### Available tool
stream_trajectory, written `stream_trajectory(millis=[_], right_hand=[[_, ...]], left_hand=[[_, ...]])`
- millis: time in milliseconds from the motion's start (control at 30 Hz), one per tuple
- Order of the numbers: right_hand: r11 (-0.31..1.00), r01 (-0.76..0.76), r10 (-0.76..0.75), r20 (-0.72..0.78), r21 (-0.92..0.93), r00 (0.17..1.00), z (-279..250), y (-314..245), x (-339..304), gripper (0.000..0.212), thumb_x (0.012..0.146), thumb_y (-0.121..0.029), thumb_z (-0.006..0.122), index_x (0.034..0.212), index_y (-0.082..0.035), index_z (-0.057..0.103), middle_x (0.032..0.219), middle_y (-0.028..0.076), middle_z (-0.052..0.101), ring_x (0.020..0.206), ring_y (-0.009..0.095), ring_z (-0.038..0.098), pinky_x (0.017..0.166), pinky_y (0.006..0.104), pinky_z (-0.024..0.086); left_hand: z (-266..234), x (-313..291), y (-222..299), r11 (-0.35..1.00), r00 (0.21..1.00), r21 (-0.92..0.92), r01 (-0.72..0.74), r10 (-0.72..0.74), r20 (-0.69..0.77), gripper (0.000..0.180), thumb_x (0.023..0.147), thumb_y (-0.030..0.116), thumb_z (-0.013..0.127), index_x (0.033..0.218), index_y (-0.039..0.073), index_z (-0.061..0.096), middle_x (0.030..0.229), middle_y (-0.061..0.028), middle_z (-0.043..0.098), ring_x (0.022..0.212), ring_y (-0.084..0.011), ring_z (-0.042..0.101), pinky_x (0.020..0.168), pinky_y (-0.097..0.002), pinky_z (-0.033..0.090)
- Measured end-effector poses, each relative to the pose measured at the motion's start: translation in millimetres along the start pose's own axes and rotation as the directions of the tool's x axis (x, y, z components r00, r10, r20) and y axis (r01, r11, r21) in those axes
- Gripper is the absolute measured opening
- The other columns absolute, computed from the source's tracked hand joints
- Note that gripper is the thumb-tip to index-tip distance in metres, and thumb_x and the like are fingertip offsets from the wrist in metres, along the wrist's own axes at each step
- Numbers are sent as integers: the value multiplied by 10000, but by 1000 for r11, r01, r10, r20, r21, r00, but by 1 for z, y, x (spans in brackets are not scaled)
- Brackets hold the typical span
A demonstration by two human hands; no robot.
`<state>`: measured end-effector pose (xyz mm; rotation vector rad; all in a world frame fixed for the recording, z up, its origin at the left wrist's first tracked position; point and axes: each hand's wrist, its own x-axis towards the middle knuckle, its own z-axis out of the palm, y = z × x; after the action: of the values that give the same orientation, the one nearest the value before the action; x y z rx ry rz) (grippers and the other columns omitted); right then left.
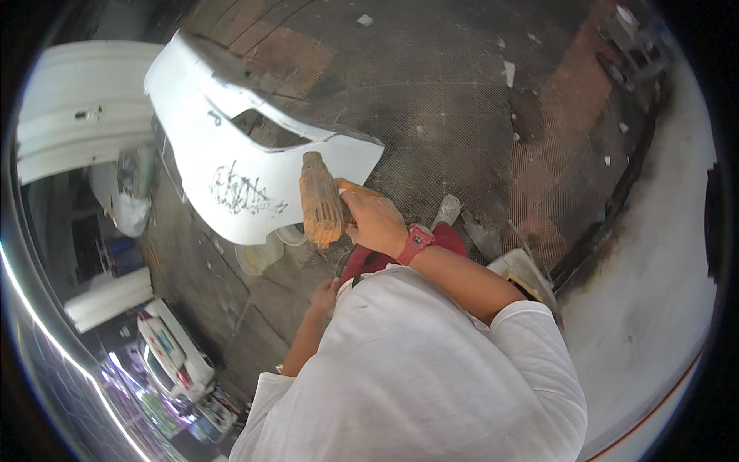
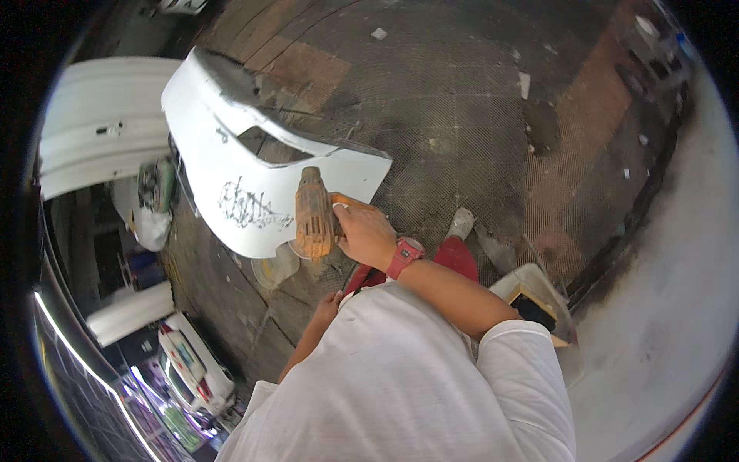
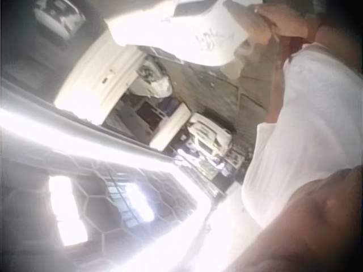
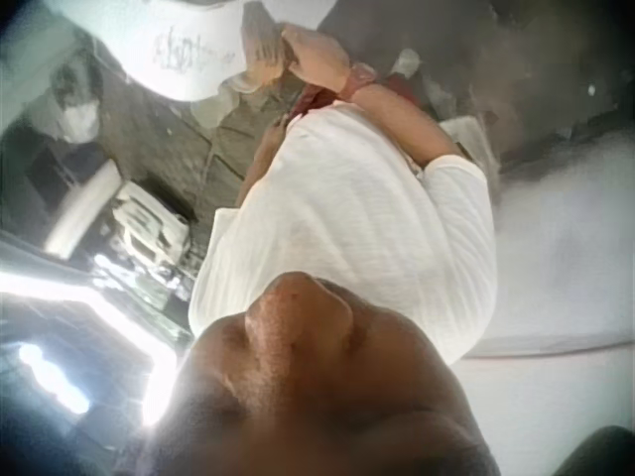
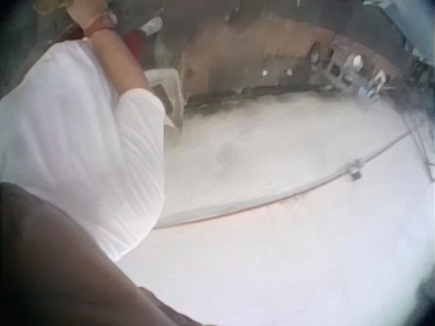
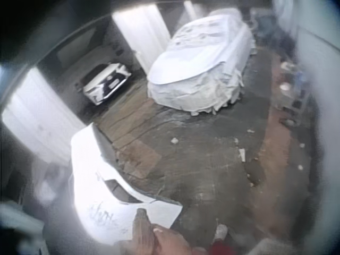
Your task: The person sands a white car bumper with a sanding block, then uses a heat gun to apply heat to the surface. The person moves around the workshop, plugs in the heat gun, and continues heating the bumper before placing the tool in a box.
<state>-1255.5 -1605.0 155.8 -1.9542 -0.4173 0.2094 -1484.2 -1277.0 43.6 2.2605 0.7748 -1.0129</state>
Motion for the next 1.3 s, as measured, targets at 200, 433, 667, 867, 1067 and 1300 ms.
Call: stream_trajectory(millis=[200, 433, 667, 867, 1067, 1300], right_hand=[[998, 21, -21, -1, -55, 1000, 33, -27, 35, 535, 822, -176, 769, 1283, -24, 543, 1061, 185, 702, 985, 410, 692, 850, 515, 539], [992, -63, 54, -85, -108, 995, 74, -35, 44, 524, 830, -167, 781, 1274, -19, 546, 1072, 207, 693, 970, 426, 690, 811, 516, 544], [959, -205, 182, -133, -193, 974, 113, -58, 44, 510, 836, -142, 780, 1270, -1, 551, 1091, 229, 682, 979, 434, 682, 809, 521, 549], [959, -198, 143, -259, -201, 955, 142, -71, 55, 608, 868, -189, 776, 1395, -6, 533, 1173, 230, 711, 1038, 426, 704, 853, 472, 566], [940, -194, 115, -276, -279, 954, 154, -75, 58, 603, 835, -119, 793, 1363, 4, 531, 1184, 225, 680, 1036, 412, 692, 837, 474, 571], [924, -184, 98, -259, -334, 961, 161, -75, 59, 598, 841, -122, 771, 1373, -7, 523, 1169, 219, 683, 1052, 425, 683, 852, 491, 564]], left_hand=[[21, 6, -41, 992, 992, -45, 118, -116, 44, 561, 1065, 500, 532, 1286, 10, 692, 1272, -218, 719, 1206, -330, 678, 1025, -423, 503], [28, 48, -98, 965, 999, -261, 12, 1, 52, 582, 1057, 479, 545, 1388, 10, 637, 1373, -239, 666, 1296, -379, 624, 1089, -442, 467], [28, 98, -154, 909, 996, -415, 27, 10, 88, 565, 1061, 474, 546, 1346, -1, 662, 1341, -212, 691, 1267, -337, 641, 1083, -425, 465], [-25, 99, -158, 934, 991, -357, 24, 25, 132, 525, 1070, 457, 540, 1302, 10, 689, 1296, -194, 709, 1223, -318, 658, 1051, -429, 482], [-31, 116, -194, 900, 989, -427, 87, -25, 147, 532, 1065, 459, 538, 1283, 1, 697, 1183, -182, 740, 1134, -307, 685, 990, -433, 503], [-28, 131, -197, 955, 992, -284, -83, 106, 67, 575, 1059, 493, 518, 1302, 0, 690, 1269, -211, 722, 1224, -359, 665, 1045, -460, 488]])
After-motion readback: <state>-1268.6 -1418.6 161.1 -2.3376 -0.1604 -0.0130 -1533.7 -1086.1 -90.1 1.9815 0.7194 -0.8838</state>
